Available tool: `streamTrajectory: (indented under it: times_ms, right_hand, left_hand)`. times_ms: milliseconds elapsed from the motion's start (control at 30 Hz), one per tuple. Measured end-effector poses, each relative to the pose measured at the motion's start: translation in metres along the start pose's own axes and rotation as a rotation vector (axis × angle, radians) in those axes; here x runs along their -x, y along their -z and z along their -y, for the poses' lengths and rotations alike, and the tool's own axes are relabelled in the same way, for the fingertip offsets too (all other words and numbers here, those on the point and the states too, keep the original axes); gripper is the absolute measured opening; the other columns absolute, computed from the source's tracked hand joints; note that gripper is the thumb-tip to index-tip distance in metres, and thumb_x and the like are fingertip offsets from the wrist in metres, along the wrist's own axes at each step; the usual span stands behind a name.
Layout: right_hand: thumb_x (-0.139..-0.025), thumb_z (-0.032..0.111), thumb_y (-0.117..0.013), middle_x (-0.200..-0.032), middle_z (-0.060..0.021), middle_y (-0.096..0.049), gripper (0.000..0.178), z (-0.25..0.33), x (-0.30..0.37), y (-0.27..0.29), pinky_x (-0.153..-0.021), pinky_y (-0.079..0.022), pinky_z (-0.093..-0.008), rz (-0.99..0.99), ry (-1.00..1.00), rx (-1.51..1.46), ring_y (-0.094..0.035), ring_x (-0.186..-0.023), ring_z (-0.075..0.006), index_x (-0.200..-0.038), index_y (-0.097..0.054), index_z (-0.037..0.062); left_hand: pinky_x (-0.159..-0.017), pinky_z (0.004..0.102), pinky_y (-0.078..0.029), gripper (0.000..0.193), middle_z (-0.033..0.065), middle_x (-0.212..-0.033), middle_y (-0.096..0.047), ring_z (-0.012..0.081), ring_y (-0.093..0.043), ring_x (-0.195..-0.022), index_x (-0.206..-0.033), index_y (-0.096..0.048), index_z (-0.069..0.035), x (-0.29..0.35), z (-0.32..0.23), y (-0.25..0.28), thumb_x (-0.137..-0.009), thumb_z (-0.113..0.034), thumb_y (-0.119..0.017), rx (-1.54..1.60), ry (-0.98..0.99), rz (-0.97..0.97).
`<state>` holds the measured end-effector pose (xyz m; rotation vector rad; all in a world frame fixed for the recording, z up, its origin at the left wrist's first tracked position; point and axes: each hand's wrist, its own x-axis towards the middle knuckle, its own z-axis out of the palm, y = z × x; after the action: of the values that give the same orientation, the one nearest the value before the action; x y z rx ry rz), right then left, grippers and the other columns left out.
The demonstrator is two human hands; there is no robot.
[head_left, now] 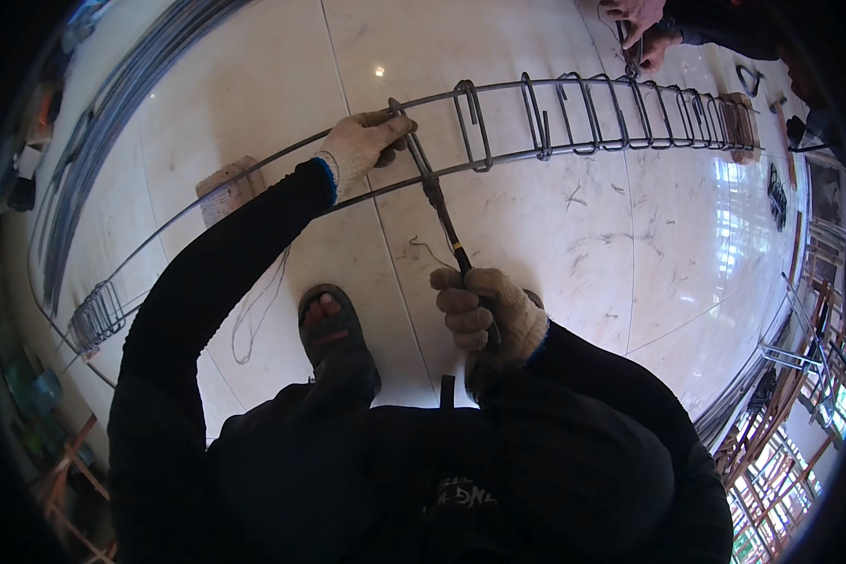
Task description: The person assembles a ladder-like metal frame by wrapping and twisting wire ties around the joints using pliers. A second person works on the same frame nearby.
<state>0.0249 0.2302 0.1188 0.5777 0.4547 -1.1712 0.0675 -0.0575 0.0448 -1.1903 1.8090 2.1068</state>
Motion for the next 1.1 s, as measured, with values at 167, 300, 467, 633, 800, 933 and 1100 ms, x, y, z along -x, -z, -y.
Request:
streamTrajectory:
  times_ms: [167, 300, 467, 633, 800, 933, 1100]
  right_hand:
    - [-0.106, 0.021, -0.060, -0.082, 0.0103, -0.047, 0.013, -0.005, -0.001, 0.005, -0.055, -0.037, -0.0234, -0.019, 0.030, 0.024, -0.044, -0.063, -0.0034, -0.119, -0.057, 0.0167]
    - [-0.105, 0.021, -0.060, -0.084, 0.0101, -0.047, 0.014, -0.003, 0.003, -0.003, -0.061, -0.039, -0.0244, -0.043, -0.004, 0.045, -0.046, -0.068, -0.0039, -0.118, -0.056, 0.0178]
    - [-0.104, 0.021, -0.060, -0.084, 0.0097, -0.047, 0.012, 0.002, 0.001, 0.016, -0.063, -0.040, -0.0262, 0.096, -0.081, -0.016, -0.049, -0.071, -0.0056, -0.116, -0.057, 0.0186]
    - [-0.102, 0.020, -0.064, -0.084, 0.0073, -0.053, 0.012, -0.005, 0.007, -0.010, -0.064, -0.043, -0.0273, -0.236, 0.010, 0.115, -0.052, -0.070, -0.0086, -0.113, -0.061, 0.0166]
    - [-0.096, 0.015, -0.072, -0.085, -0.0036, -0.066, 0.019, -0.003, 0.004, -0.037, -0.065, -0.056, -0.0334, -0.441, 0.085, 0.559, -0.067, -0.071, -0.0154, -0.107, -0.067, 0.0013]
    - [-0.092, 0.014, -0.079, -0.089, -0.0125, -0.071, 0.030, -0.009, -0.008, -0.032, -0.059, -0.060, -0.0335, -0.647, 0.131, 0.904, -0.073, -0.070, -0.0204, -0.109, -0.067, -0.0062]
    - [-0.092, 0.012, -0.079, -0.095, -0.0157, -0.073, 0.037, -0.015, -0.015, -0.033, -0.062, -0.062, -0.0329, -0.570, 0.186, 0.848, -0.076, -0.074, -0.0233, -0.118, -0.065, -0.0105]
  left_hand:
    - [-0.077, 0.0257, -0.054, 0.038, 0.0032, -0.098, -0.073, 0.0099, -0.063, -0.083, -0.117, -0.078, -0.001, -0.005, 0.009, -0.004, -0.103, -0.036, -0.074, 0.087, -0.010, -0.024]
    - [-0.076, 0.0262, -0.054, 0.039, 0.0026, -0.096, -0.071, 0.0104, -0.062, -0.081, -0.117, -0.078, -0.001, -0.005, 0.008, -0.006, -0.103, -0.037, -0.073, 0.086, 0.017, -0.010]
    - [-0.076, 0.0271, -0.056, 0.040, 0.0001, -0.092, -0.066, 0.0101, -0.061, -0.079, -0.116, -0.078, -0.002, -0.008, 0.010, -0.011, -0.104, -0.040, -0.071, 0.118, -0.038, 0.054]
    - [-0.065, 0.0292, -0.050, 0.038, 0.0009, -0.082, -0.062, 0.0110, -0.056, -0.068, -0.110, -0.076, 0.002, -0.012, 0.013, -0.027, -0.104, -0.036, -0.070, 0.180, -0.010, -0.074]
    - [-0.070, 0.0286, -0.054, 0.040, 0.0011, -0.091, -0.068, 0.0099, -0.061, -0.075, -0.118, -0.075, -0.001, -0.012, 0.014, -0.020, -0.104, -0.038, -0.070, 0.132, 0.006, -0.056]
    - [-0.068, 0.0291, -0.055, 0.039, 0.0013, -0.087, -0.065, 0.0112, -0.060, -0.072, -0.116, -0.077, -0.002, -0.011, 0.012, -0.017, -0.104, -0.039, -0.071, 0.081, -0.016, -0.050]
    - [-0.063, 0.0272, -0.050, 0.039, 0.0010, -0.083, -0.061, 0.0104, -0.054, -0.066, -0.113, -0.078, 0.001, -0.009, 0.009, -0.019, -0.104, -0.037, -0.072, 0.192, 0.007, -0.058]
